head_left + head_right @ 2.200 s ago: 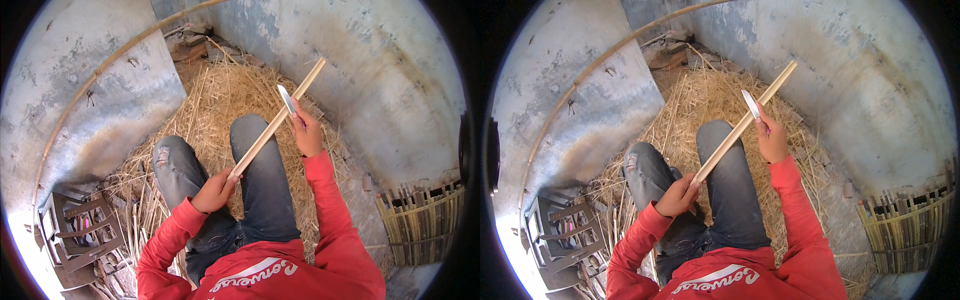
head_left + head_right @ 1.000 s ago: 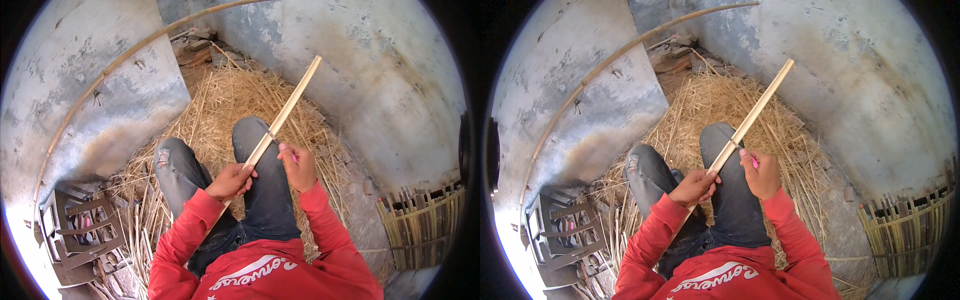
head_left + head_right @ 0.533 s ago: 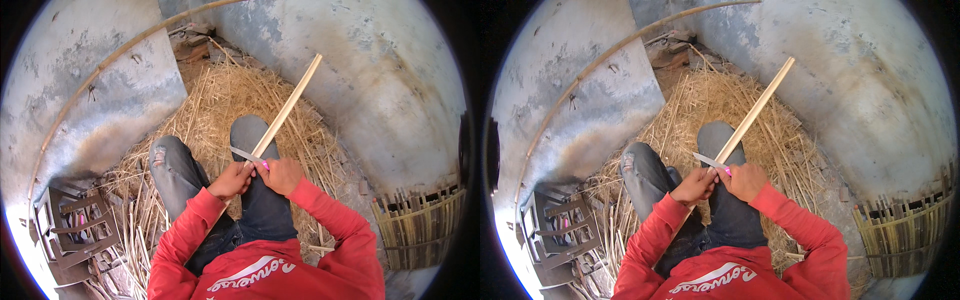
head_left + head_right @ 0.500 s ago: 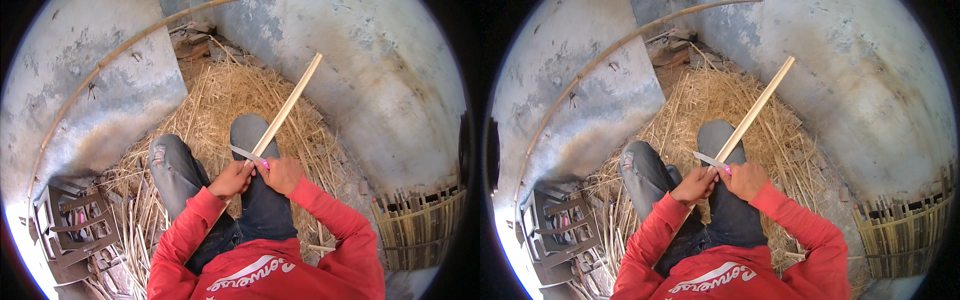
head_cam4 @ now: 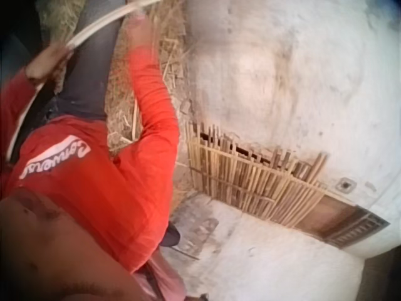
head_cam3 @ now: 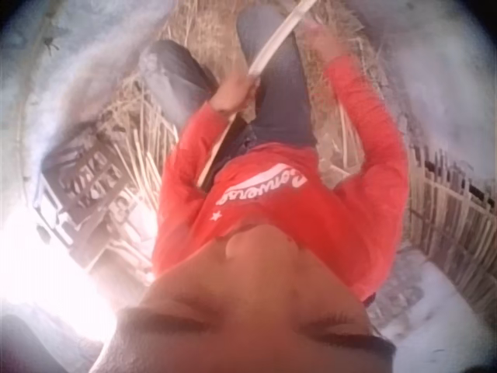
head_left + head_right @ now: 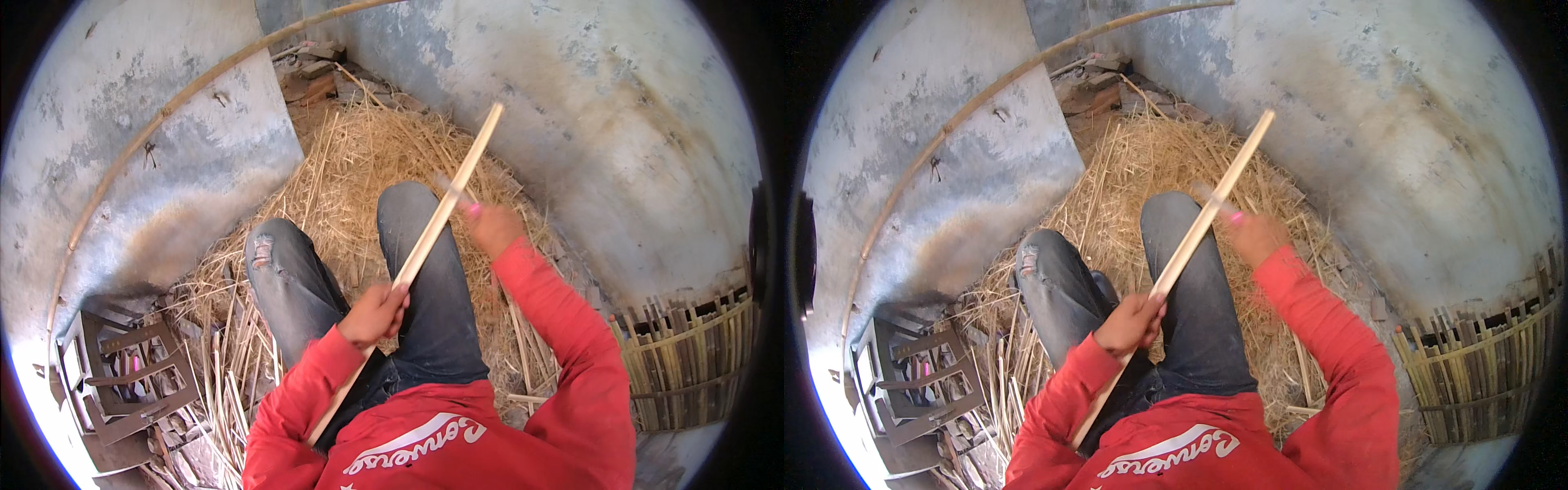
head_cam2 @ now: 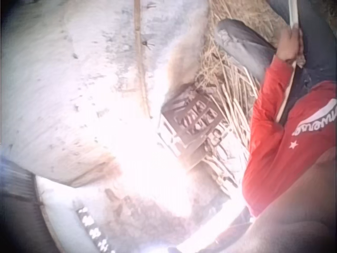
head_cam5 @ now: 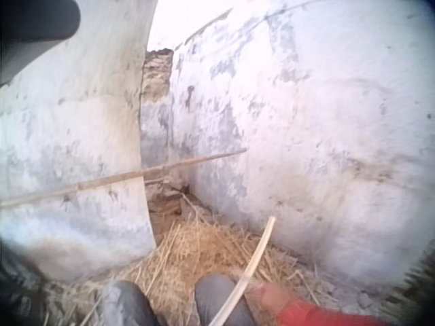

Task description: The person uses a utility knife to shave and smooth thin bamboo strips while sitting on a straw-covered floor. They handle the strips one at a time, running the blade along the surface to remove material.

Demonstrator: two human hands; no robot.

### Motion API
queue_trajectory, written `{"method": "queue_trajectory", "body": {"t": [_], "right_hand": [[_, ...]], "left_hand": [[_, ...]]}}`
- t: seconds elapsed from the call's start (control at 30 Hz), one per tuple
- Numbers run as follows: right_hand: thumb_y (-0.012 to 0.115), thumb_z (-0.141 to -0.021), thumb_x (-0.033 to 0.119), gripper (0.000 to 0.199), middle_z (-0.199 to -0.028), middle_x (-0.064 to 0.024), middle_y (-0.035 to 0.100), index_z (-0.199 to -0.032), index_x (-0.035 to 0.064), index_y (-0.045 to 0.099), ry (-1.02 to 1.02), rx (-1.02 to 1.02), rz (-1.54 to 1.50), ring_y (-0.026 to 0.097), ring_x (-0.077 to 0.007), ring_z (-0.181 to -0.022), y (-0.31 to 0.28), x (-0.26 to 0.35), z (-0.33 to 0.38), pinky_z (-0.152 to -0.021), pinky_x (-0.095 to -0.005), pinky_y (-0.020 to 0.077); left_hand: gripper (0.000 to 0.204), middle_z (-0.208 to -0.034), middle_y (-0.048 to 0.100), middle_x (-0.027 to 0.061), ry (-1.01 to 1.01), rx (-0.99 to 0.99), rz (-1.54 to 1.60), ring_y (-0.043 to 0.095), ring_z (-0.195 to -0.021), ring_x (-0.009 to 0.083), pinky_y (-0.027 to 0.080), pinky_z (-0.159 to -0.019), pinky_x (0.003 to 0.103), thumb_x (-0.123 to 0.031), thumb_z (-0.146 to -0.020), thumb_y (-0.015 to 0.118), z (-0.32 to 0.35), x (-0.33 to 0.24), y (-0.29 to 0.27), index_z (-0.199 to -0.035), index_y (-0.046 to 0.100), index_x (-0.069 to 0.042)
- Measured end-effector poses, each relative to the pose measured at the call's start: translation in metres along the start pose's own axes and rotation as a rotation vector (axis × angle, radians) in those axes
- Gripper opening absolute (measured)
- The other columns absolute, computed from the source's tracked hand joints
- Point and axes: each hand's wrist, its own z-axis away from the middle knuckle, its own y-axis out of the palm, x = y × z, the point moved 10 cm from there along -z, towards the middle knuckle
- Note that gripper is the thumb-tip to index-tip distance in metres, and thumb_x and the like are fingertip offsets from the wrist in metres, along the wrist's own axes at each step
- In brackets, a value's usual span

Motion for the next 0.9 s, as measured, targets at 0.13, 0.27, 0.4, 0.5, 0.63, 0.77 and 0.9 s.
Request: {"method": "queue_trajectory", "body": {"t": [0.13, 0.27, 0.4, 0.5, 0.63, 0.77, 0.9], "right_hand": [[0.045, -0.107, 0.048, 0.059, -0.067, -0.0263, 0.062, -0.081, 0.002, 0.072, 0.132, -0.182, -0.002, 0.062, -0.0484, -0.065, -0.024, -0.109, -0.031, -0.063, -0.0572, 0.0478], [0.048, -0.106, 0.049, 0.06, -0.064, -0.0263, 0.059, -0.075, 0.0019, 0.069, 0.044, -0.157, -0.254, 0.058, -0.048, -0.061, -0.042, -0.034, -0.01, -0.06, -0.0569, 0.0437], [0.052, -0.102, 0.053, 0.063, -0.06, -0.0248, 0.061, -0.066, 0.0039, 0.067, -0.156, 0.093, -0.171, 0.062, -0.0454, -0.057, -0.012, 0.071, 0.046, -0.055, -0.0546, 0.048], [0.057, -0.102, 0.047, 0.06, -0.057, -0.0251, 0.058, -0.062, 0.0028, 0.065, -0.112, 0.003, -0.26, 0.061, -0.0449, -0.054, -0.003, 0.072, 0.062, -0.054, -0.0533, 0.0465], [0.056, -0.102, 0.049, 0.061, -0.058, -0.0246, 0.06, -0.062, 0.0037, 0.066, -0.162, 0.007, -0.217, 0.062, -0.0447, -0.055, 0.001, 0.079, 0.066, -0.053, -0.0525, 0.0485], [0.053, -0.102, 0.053, 0.063, -0.061, -0.0236, 0.064, -0.066, 0.0052, 0.069, -0.159, 0.058, -0.168, 0.064, -0.0444, -0.057, 0.003, 0.076, 0.065, -0.055, -0.0528, 0.0518], [0.048, -0.103, 0.056, 0.066, -0.061, -0.0233, 0.064, -0.067, 0.0042, 0.07, -0.152, 0.047, -0.092, 0.065, -0.0441, -0.058, 0.008, 0.068, 0.054, -0.058, -0.0534, 0.0531]], "left_hand": [[0.04, -0.062, 0.043, -0.003, -0.037, 0.087, 0.005, 0.037, -0.047, 0.0076, 0.029, -0.043, 0.025, -0.041, -0.111, 0.048, 0.028, 0.023, 0.0, -0.088, 0.054, -0.008], [0.041, -0.063, 0.039, -0.0049, -0.025, 0.09, 0.036, 0.032, -0.049, 0.0069, 0.028, -0.044, 0.024, -0.042, -0.111, 0.047, 0.022, 0.027, -0.004, -0.09, 0.055, -0.008], [0.038, -0.062, 0.039, -0.0031, -0.062, 0.125, 0.165, 0.033, -0.047, 0.0081, 0.027, -0.043, 0.026, -0.04, -0.112, 0.047, -0.005, 0.017, -0.001, -0.093, 0.054, -0.007], [0.038, -0.061, 0.038, -0.0032, -0.045, 0.11, 0.191, 0.033, -0.046, 0.0083, 0.026, -0.042, 0.026, -0.041, -0.112, 0.046, -0.022, -0.005, 0.009, -0.095, 0.053, -0.008], [0.037, -0.061, 0.038, -0.0026, 0.005, 0.118, 0.234, 0.032, -0.046, 0.0083, 0.026, -0.043, 0.026, -0.042, -0.111, 0.047, -0.046, -0.017, 0.018, -0.096, 0.052, -0.008], [0.037, -0.062, 0.038, -0.0028, 0.053, 0.107, 0.236, 0.034, -0.047, 0.0086, 0.027, -0.043, 0.026, -0.042, -0.111, 0.047, -0.047, -0.017, 0.021, -0.095, 0.052, -0.008], [0.037, -0.063, 0.039, -0.003, 0.049, 0.011, 0.119, 0.034, -0.047, 0.0085, 0.027, -0.043, 0.026, -0.04, -0.112, 0.045, -0.03, -0.011, 0.02, -0.093, 0.051, -0.008]]}}
